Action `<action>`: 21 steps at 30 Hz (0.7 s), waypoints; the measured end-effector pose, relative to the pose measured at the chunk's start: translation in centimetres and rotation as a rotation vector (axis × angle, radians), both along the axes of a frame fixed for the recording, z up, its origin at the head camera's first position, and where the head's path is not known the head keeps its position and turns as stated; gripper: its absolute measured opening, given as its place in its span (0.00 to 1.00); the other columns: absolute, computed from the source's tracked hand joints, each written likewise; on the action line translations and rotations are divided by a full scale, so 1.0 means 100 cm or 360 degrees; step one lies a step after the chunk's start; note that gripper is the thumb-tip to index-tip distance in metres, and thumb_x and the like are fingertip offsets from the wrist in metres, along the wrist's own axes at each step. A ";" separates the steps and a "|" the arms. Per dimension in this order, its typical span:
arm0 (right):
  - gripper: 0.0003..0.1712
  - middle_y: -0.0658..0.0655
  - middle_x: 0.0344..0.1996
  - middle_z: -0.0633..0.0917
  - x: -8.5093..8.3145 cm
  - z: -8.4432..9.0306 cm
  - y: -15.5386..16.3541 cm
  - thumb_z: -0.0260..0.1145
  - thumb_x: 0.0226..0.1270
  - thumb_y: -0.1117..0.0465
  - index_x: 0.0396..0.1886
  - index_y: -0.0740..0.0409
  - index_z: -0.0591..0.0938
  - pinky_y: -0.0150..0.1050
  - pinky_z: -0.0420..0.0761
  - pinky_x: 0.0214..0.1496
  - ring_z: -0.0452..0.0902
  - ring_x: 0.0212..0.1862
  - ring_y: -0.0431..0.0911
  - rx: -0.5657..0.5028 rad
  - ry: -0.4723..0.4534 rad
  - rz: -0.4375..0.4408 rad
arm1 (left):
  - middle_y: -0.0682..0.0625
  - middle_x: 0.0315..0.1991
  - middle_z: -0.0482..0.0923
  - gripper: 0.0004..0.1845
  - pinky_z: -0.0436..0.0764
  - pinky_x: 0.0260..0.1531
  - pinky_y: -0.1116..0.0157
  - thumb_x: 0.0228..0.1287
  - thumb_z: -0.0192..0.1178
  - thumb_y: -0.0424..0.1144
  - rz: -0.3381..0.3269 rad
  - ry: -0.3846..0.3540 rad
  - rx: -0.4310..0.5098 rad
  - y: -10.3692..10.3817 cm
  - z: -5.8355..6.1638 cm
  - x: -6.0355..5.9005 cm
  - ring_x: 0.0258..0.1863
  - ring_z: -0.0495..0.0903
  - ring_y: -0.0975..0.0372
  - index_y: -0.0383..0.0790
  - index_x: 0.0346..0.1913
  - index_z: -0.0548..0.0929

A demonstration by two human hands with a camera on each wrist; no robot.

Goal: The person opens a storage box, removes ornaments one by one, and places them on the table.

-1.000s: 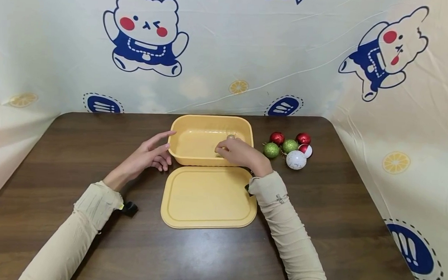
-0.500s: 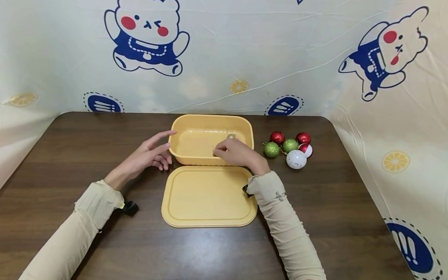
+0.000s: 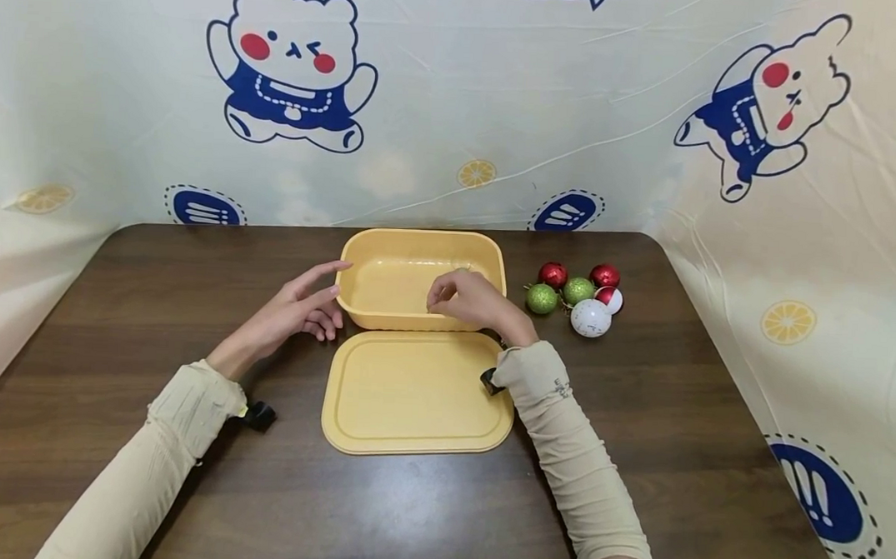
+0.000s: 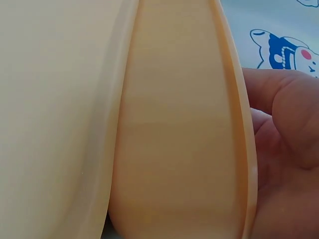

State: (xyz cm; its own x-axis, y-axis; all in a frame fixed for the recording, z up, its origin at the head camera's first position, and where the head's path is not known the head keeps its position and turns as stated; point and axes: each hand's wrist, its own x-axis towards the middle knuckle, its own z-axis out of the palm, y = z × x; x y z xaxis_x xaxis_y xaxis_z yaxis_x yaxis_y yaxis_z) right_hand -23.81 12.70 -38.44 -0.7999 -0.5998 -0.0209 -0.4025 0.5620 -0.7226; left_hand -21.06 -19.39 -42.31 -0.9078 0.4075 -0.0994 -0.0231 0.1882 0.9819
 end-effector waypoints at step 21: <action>0.19 0.63 0.41 0.86 0.001 0.001 0.003 0.70 0.64 0.70 0.53 0.67 0.78 0.45 0.82 0.50 0.83 0.47 0.53 -0.0077 -0.0072 -0.0090 | 0.35 0.31 0.81 0.28 0.85 0.25 0.56 0.77 0.51 0.51 -0.0005 0.0016 0.0019 0.000 -0.001 0.000 0.24 0.83 0.52 0.56 0.76 0.60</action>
